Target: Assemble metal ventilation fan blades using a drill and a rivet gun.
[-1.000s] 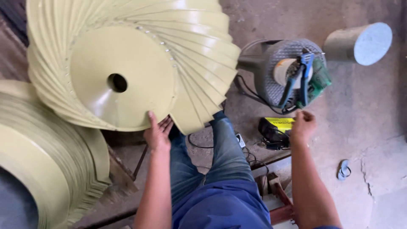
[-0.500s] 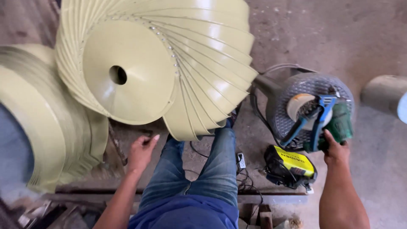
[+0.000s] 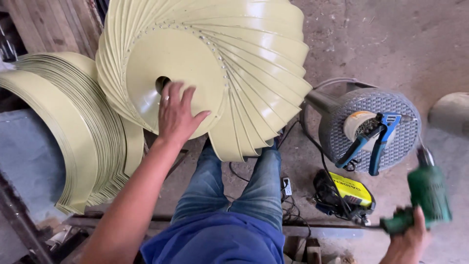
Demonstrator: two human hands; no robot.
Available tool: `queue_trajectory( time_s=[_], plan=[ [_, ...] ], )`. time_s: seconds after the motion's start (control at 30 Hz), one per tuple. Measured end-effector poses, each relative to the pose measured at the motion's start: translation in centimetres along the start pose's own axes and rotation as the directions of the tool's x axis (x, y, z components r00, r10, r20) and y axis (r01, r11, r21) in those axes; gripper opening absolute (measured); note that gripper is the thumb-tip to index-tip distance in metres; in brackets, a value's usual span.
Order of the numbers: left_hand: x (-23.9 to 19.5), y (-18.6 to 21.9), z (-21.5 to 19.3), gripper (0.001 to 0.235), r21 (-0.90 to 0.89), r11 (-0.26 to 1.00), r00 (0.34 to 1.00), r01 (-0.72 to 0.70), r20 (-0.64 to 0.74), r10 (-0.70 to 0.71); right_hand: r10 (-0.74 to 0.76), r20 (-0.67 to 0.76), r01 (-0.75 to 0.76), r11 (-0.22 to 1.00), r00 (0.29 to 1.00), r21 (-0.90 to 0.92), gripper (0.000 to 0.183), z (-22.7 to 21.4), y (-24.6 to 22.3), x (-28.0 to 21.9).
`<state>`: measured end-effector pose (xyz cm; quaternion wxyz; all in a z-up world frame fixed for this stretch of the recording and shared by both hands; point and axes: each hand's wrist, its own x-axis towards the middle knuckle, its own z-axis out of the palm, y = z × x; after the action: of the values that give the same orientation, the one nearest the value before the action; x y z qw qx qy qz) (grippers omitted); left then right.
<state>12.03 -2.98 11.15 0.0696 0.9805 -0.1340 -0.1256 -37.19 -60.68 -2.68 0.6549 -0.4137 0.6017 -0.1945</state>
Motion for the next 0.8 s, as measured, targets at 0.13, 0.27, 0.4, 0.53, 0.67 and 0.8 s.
queue_trajectory(
  time_s=[0.13,0.27,0.4,0.53,0.67,0.8],
  plan=[
    [5.4,-0.2,-0.2,0.113,0.057,0.996,0.984,-0.066,0.172,0.055,0.049,0.134,-0.050,0.999,0.990,0.005,0.038,-5.2,-3.5,-12.8],
    [7.7,-0.4,1.2,0.152,0.132,0.984,0.906,-0.122,0.420,0.056,0.089,0.237,-0.094,0.996,0.968,0.009,0.042,2.0,-7.9,-26.2],
    [8.2,-0.5,0.6,0.158,0.103,0.990,0.888,-0.094,0.458,0.037,0.127,0.348,-0.135,0.991,0.929,0.000,0.047,16.1,-9.1,-30.2],
    [8.6,-1.1,1.1,0.154,0.019,0.999,0.909,-0.044,0.416,0.032,0.112,0.383,0.006,0.956,0.917,-0.294,0.056,26.6,-8.9,-30.7],
    [9.1,-1.6,1.7,0.157,0.019,1.000,0.899,-0.008,0.437,-0.001,0.052,0.576,0.464,0.537,0.816,-0.705,0.071,41.1,-11.3,-36.7],
    [8.9,-1.9,1.7,0.154,-0.053,0.999,0.903,0.007,0.429,0.016,0.097,0.602,0.526,0.392,0.792,-0.755,0.070,48.7,-11.2,-39.0]
  ],
)
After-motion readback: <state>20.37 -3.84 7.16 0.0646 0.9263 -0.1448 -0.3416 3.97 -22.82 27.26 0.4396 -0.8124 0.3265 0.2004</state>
